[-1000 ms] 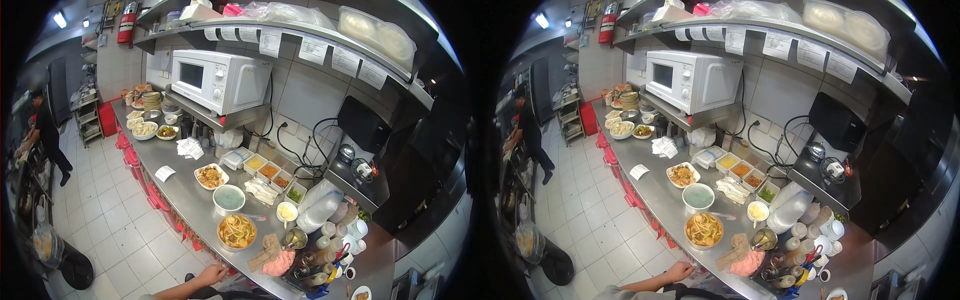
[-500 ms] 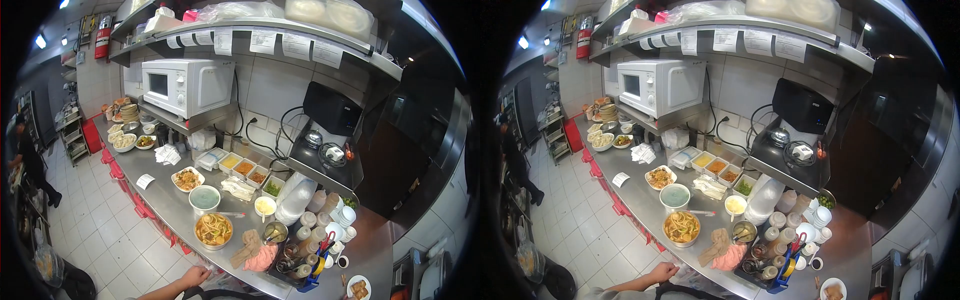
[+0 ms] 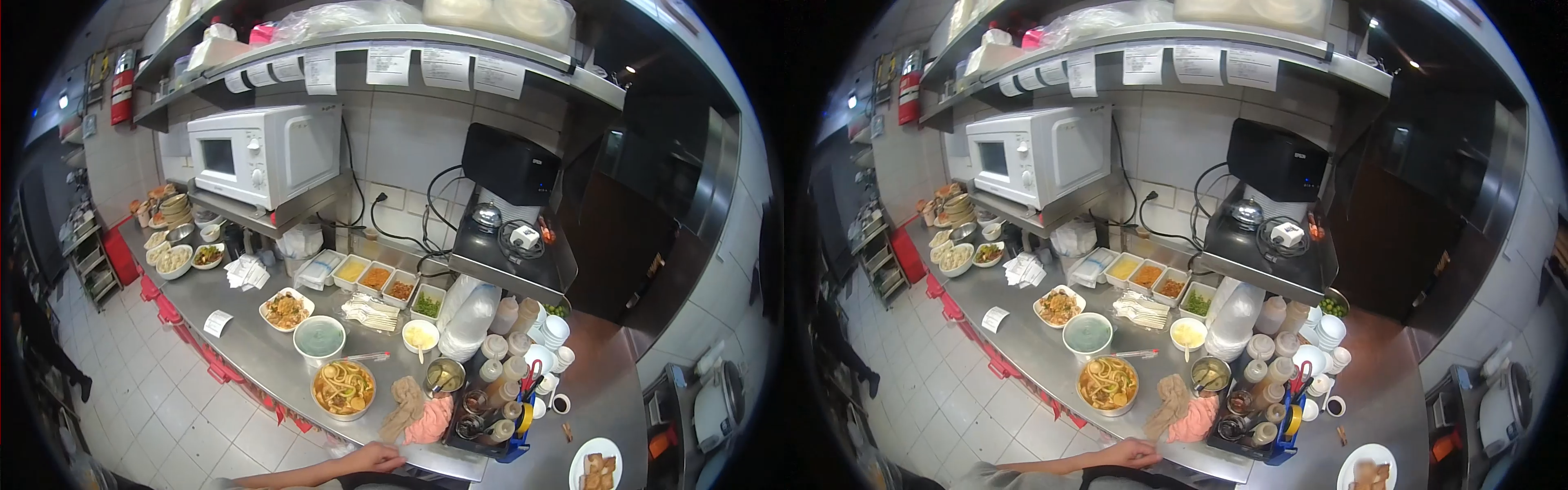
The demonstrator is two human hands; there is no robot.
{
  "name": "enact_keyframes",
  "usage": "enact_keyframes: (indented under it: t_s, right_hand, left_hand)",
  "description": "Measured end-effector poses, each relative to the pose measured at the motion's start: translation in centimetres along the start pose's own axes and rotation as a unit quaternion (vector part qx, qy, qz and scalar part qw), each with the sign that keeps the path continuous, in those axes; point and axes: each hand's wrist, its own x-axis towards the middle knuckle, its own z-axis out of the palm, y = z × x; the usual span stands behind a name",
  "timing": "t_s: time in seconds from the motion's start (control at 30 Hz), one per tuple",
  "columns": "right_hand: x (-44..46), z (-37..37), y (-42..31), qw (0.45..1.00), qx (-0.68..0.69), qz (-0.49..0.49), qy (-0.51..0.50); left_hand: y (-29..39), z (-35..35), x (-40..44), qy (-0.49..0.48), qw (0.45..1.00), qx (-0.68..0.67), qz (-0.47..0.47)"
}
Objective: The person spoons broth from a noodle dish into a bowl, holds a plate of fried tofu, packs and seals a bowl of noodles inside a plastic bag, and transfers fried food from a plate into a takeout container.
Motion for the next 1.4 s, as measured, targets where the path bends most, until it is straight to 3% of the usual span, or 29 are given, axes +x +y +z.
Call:
enact_keyframes:
  t_s: [0.07, 0.17, 0.2, 0.3, 0.37, 0.4, 0.47, 0.57, 0.63, 0.7, 0.87, 0.93, 1.07, 1.17, 1.4]
  right_hand:
    - [-6.1, 3.4, -10.1, 0.996, -0.057, 0.044, -0.055]
    - [-12.0, 8.0, -18.2, 0.986, -0.042, 0.082, -0.136]
    - [-13.7, 9.6, -20.1, 0.980, -0.060, 0.079, -0.170]
    - [-17.1, 13.3, -20.1, 0.954, 0.005, 0.094, -0.286]
    - [-20.6, 17.5, -20.5, 0.932, -0.011, 0.103, -0.348]
    - [-23.2, 20.8, -21.7, 0.886, 0.116, 0.181, -0.412]
    - [-26.3, 24.6, -22.2, 0.868, 0.054, 0.203, -0.450]
    - [-29.1, 29.2, -20.6, 0.837, -0.003, 0.136, -0.530]
    - [-30.9, 31.5, -20.4, 0.818, 0.031, 0.205, -0.536]
    - [-32.1, 33.4, -19.8, 0.804, 0.028, 0.188, -0.564]
    - [-34.6, 34.9, -19.0, 0.760, 0.002, 0.064, -0.646]
    - [-34.7, 34.7, -19.9, 0.742, -0.028, 0.020, -0.670]
    - [-33.6, 34.8, -21.5, 0.663, -0.105, -0.221, -0.708]
    - [-33.1, 35.2, -21.9, 0.599, -0.113, -0.263, -0.748]
    - [-32.7, 36.5, -20.8, 0.607, -0.131, -0.318, -0.717]
  left_hand:
    - [1.5, -1.4, 2.3, -0.050, 0.997, -0.027, 0.051]
    - [3.2, -2.5, 5.6, -0.113, 0.988, -0.063, 0.087]
    - [3.5, -2.4, 6.5, -0.134, 0.975, -0.166, 0.059]
    - [4.9, -3.3, 8.2, -0.201, 0.878, -0.431, -0.046]
    - [6.6, -4.7, 8.3, -0.250, 0.782, -0.556, -0.128]
    - [6.2, -5.2, 8.2, -0.265, 0.755, -0.583, -0.143]
    - [6.8, -6.7, 6.8, -0.179, 0.735, -0.638, -0.143]
    - [6.4, -10.1, 5.4, -0.100, 0.768, -0.624, -0.099]
    - [5.2, -11.4, 4.1, -0.019, 0.798, -0.596, -0.081]
    - [6.0, -12.5, 3.1, 0.059, 0.834, -0.543, -0.075]
    - [5.9, -13.8, 0.4, 0.168, 0.873, -0.450, -0.089]
    - [5.6, -13.4, -0.5, 0.188, 0.865, -0.457, -0.084]
    - [4.5, -12.6, -1.3, 0.223, 0.861, -0.452, -0.071]
    - [4.2, -12.5, -1.3, 0.224, 0.844, -0.480, -0.083]
    - [3.9, -11.9, -0.7, 0.216, 0.848, -0.471, -0.109]
